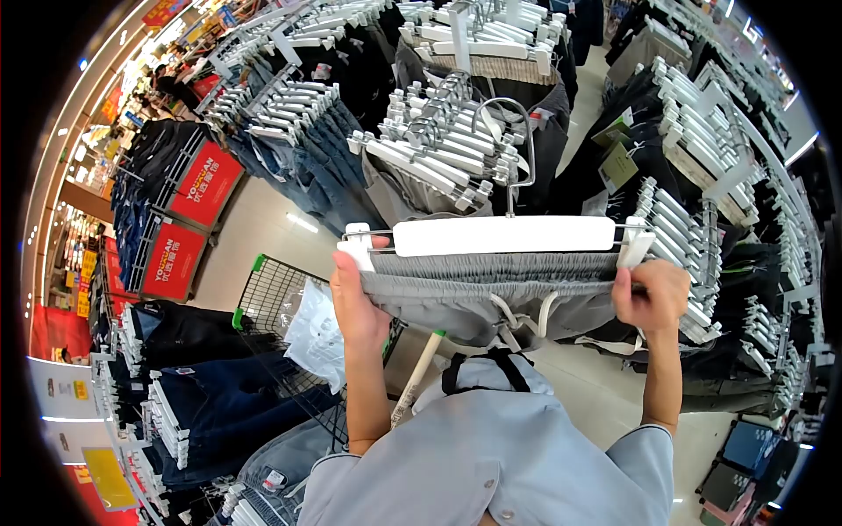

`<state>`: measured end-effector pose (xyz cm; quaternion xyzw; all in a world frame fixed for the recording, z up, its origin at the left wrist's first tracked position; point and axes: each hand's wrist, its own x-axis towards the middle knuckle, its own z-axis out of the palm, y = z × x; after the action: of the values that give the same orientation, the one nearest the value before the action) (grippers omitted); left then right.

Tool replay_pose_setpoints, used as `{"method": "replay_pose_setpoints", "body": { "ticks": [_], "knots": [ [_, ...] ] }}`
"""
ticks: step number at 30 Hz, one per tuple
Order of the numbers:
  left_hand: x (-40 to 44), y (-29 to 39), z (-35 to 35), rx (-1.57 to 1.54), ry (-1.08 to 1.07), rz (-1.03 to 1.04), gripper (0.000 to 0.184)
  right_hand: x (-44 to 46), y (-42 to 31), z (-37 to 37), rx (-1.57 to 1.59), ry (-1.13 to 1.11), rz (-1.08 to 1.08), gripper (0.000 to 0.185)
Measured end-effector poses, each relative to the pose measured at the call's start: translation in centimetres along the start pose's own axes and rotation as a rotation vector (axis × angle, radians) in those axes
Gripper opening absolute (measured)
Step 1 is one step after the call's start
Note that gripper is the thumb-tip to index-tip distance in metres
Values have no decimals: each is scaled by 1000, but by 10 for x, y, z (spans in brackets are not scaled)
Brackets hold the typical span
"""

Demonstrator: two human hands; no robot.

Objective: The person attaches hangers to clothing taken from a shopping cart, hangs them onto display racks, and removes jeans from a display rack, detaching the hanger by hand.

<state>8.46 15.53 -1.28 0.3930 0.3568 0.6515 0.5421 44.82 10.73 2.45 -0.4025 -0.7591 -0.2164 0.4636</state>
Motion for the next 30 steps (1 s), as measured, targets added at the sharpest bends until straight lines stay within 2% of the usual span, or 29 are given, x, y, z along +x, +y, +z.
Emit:
{"method": "replay_pose_setpoints", "body": {
  "ticks": [1, 2, 3, 5, 6, 8, 10, 11, 12, 13, 16, 18, 19, 21, 23, 25, 26, 27, 29, 30],
  "knots": [
    [2, -1, 0, -32, 11, 9, 63, 3, 0, -3, -54, 31, -11, 22],
    [2, -1, -6, -36, -114, 18, 62, 5, 2, -4, -73, 57, 43, 33],
    [2, -3, -5, -42, -99, 20, 62, 9, 3, -3, -84, 79, 91, 45],
    [6, -6, -4, 25, -145, 39, 60, 25, -16, -9, 204, -72, 720, 73],
    [7, -8, -5, 48, -147, 21, 58, 29, -8, -19, 196, -247, 803, 70],
    [16, -19, -15, 164, -216, 52, 53, 13, 21, -20, 239, -320, 836, 39],
    [20, -22, -25, 281, -337, 95, 48, 5, 23, -18, 158, -277, 762, 25],
    [25, -31, -23, 269, -336, 174, 50, 2, 26, -23, 125, -289, 693, 24],
    [23, -24, -23, 335, -333, 113, 50, -4, 30, -27, 27, -289, 630, 22],
    [25, -27, -24, 369, -316, 151, 48, -5, 27, -23, -8, -212, 479, 22],
    [18, -19, -21, 330, -226, 75, 46, 4, 7, -15, 49, -202, 507, 22],
    [8, -10, -9, 639, 148, 159, 48, 12, -6, -4, 56, -156, 464, 23],
    [8, -8, -4, 798, 314, 491, 38, 20, -12, -3, -96, -210, 381, 25],
    [-3, 6, 9, 748, 278, 644, 26, 33, -25, 8, -165, -288, 276, 26],
    [-17, 23, 29, 686, -21, 778, 33, 44, -45, 27, -125, -339, 214, 27],
    [-20, 29, 57, 675, -241, 843, 45, 48, -59, 45, -7, -318, 94, 31],
    [-17, 31, 66, 697, -334, 822, 53, 46, -62, 48, 50, -381, 84, 33],
    [-14, 28, 72, 732, -350, 775, 48, 46, -66, 51, 113, -443, 74, 36],
    [-4, 18, 65, 761, -614, 531, 36, 45, -76, 60, 166, -401, 5, 38],
    [-1, 19, 61, 724, -725, 318, 27, 41, -79, 63, 186, -397, 31, 38]
  ]
}}
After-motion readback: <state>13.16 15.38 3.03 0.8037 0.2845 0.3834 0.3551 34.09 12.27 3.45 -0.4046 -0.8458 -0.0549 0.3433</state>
